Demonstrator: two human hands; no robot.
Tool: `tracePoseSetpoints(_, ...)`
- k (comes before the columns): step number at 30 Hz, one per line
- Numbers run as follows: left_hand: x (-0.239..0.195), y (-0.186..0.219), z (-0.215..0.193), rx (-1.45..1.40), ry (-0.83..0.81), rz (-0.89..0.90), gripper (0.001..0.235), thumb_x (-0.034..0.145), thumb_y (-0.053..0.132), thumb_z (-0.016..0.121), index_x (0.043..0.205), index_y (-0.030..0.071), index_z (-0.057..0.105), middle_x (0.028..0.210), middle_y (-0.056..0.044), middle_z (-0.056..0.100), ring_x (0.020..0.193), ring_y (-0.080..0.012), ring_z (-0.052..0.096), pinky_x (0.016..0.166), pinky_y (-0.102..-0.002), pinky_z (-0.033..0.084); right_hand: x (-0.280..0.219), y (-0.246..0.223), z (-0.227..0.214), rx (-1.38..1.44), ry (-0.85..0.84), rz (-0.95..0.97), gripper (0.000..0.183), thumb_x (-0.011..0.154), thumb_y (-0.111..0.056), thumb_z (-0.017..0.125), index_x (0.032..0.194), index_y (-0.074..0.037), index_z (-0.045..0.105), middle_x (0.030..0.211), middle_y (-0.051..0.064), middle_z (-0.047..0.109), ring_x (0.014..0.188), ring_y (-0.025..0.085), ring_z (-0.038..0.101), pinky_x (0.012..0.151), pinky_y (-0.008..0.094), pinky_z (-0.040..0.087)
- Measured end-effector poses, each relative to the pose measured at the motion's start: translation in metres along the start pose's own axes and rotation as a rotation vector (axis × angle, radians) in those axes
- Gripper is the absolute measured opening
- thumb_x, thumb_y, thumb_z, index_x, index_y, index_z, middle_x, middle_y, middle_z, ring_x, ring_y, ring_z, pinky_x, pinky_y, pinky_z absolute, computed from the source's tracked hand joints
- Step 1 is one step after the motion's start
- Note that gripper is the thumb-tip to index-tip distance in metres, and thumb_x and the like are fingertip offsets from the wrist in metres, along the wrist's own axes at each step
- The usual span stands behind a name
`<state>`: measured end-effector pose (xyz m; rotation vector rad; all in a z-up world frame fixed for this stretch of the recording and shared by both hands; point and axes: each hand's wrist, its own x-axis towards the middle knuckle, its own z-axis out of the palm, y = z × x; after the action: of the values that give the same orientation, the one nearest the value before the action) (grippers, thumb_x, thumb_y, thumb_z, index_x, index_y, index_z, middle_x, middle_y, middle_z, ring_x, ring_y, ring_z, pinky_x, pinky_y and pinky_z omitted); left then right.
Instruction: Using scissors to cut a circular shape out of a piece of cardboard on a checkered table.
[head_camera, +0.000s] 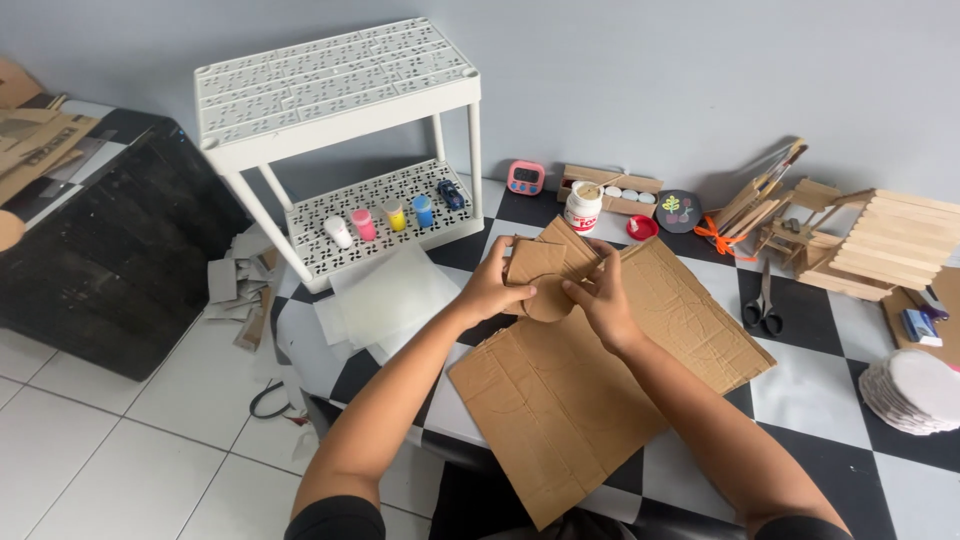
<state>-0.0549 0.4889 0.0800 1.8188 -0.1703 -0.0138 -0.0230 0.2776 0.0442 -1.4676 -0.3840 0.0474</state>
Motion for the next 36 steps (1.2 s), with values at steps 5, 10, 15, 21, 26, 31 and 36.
tracePoseSetpoints(5,-0.041,0.009,-0.078,0.272,0.193,-0.019,0.062,0.083,0.029,0.077,0.135,0.012,0.049,0.123,-0.023,0.066,0.115,-0.0437,0.064,0.095,-0.055,0.053,0.038,0.043,0.026,0.095,-0.022,0.162,0.068,0.091,0.002,0.063,0.148,-0.017,0.033,0.111,0.018,0.064,0.088,0.025,0.071,0.065,0.027,0.057)
tracePoseSetpoints(10,-0.092,-0.043,-0.171,0.898,0.48,-0.331,0.044,0.092,0.044,0.067,0.125,0.017,0.057,0.112,-0.01,0.068,0.108,-0.0323,0.068,0.088,-0.046,0.058,0.052,0.033,0.049,-0.018,0.05,0.207,0.068,0.091,0.0,0.065,0.15,-0.017,0.035,0.113,0.02,0.065,0.094,0.028,0.071,0.069,0.033,0.061)
tracePoseSetpoints(15,-0.135,-0.037,-0.175,0.969,0.485,-0.497,0.066,0.091,0.06,0.061,0.128,0.005,0.063,0.117,-0.016,0.065,0.114,-0.0334,0.061,0.091,-0.044,0.053,0.061,0.031,0.065,-0.226,0.099,0.2,0.064,0.094,-0.003,0.065,0.149,-0.015,0.034,0.119,0.026,0.064,0.105,0.037,0.07,0.082,0.044,0.061)
tracePoseSetpoints(21,-0.126,-0.038,-0.159,1.024,0.487,-0.411,0.072,0.08,0.061,0.073,0.122,0.002,0.066,0.113,-0.018,0.063,0.111,-0.0353,0.056,0.09,-0.046,0.047,0.065,0.047,0.08,-0.356,0.086,0.234,0.064,0.093,-0.009,0.068,0.146,-0.018,0.033,0.116,0.021,0.068,0.103,0.033,0.072,0.082,0.043,0.062)
tracePoseSetpoints(26,-0.11,-0.072,-0.163,0.916,0.5,-0.373,0.055,0.081,0.048,0.076,0.117,0.006,0.069,0.108,-0.012,0.064,0.109,-0.0301,0.056,0.089,-0.043,0.047,0.054,0.031,0.086,-0.377,0.068,0.24,0.065,0.094,-0.01,0.067,0.148,-0.015,0.031,0.118,0.023,0.067,0.103,0.035,0.072,0.082,0.044,0.061)
tracePoseSetpoints(31,-0.114,-0.065,-0.161,0.43,0.584,-0.239,0.026,0.079,0.017,0.077,0.104,0.012,0.071,0.103,-0.011,0.072,0.106,-0.0306,0.067,0.088,-0.04,0.054,0.058,0.048,0.078,-0.271,0.092,0.253,0.065,0.093,-0.011,0.068,0.147,-0.014,0.033,0.115,0.023,0.068,0.093,0.031,0.072,0.073,0.037,0.061)
tracePoseSetpoints(36,-0.134,-0.019,-0.164,0.005,0.894,0.077,0.044,0.09,0.01,0.07,0.13,0.001,0.055,0.13,-0.025,0.058,0.13,-0.0358,0.05,0.11,-0.049,0.039,0.053,0.031,0.096,-0.055,0.177,0.251,0.066,0.092,-0.007,0.066,0.148,-0.007,0.03,0.108,0.021,0.065,0.074,0.022,0.066,0.056,0.028,0.054)
